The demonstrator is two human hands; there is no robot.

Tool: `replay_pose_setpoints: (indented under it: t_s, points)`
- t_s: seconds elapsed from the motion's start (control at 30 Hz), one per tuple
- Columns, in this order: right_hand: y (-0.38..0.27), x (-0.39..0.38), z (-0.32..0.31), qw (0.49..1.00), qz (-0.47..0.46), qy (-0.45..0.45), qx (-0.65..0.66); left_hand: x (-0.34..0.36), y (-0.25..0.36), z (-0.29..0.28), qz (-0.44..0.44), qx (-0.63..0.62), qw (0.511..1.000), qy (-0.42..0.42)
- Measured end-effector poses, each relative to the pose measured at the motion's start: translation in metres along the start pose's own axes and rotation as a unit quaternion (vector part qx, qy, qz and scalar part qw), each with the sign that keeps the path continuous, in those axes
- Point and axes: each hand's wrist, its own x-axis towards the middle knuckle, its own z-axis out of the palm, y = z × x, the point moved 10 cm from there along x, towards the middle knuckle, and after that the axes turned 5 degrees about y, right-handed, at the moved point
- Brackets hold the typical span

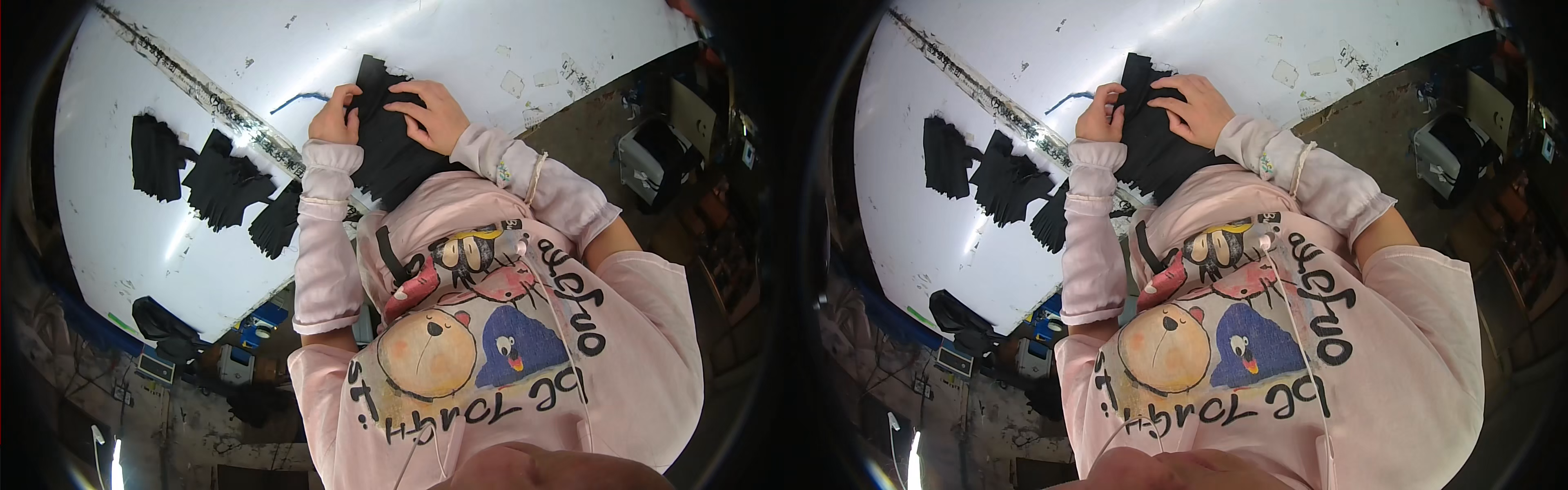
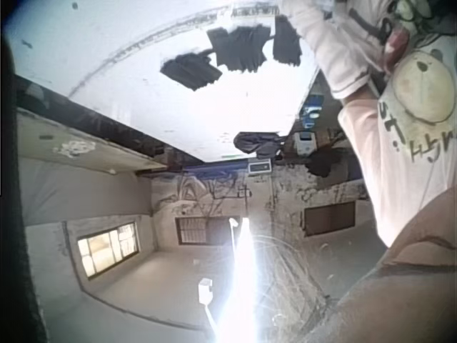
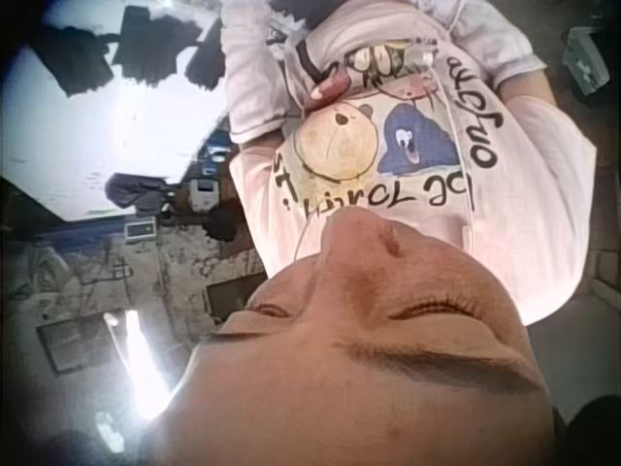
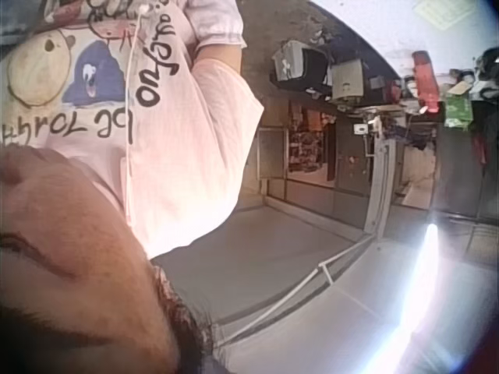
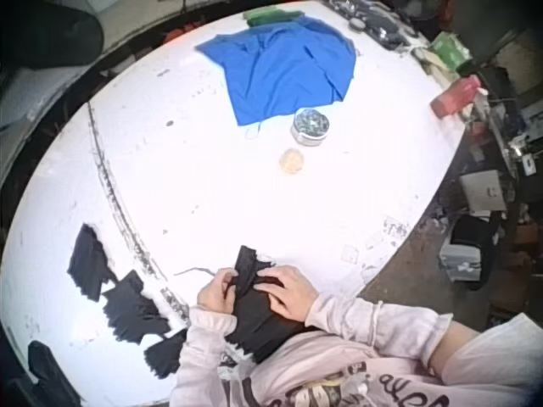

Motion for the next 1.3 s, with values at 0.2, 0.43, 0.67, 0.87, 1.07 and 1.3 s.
replay_pose_setpoints:
  t_s: [0.2,0.43,0.67,0.87,1.07,1.3]
  points:
    - [-0.001,0.004,-0.001,1.000,-0.002,0.006,-0.019,0.001,0.021,-0.010,0.043,0.034,0.998,0.018]
    - [0.001,0.000,-0.001,1.000,-0.006,0.005,-0.017,0.002,0.017,-0.012,0.003,0.040,0.999,0.023]
    - [-0.003,0.005,-0.006,1.000,-0.002,0.010,-0.022,-0.008,0.015,-0.009,0.028,-0.002,0.999,0.016]
    - [0.001,0.002,-0.002,1.000,0.008,0.000,-0.026,-0.009,0.028,-0.014,0.054,0.018,0.997,0.057]
    - [-0.001,0.002,-0.003,1.000,0.001,0.001,-0.023,-0.005,0.009,-0.005,0.016,-0.024,0.999,0.029]
    - [0.000,0.003,-0.005,1.000,0.007,0.003,-0.022,-0.003,0.023,-0.006,0.066,-0.024,0.997,0.011]
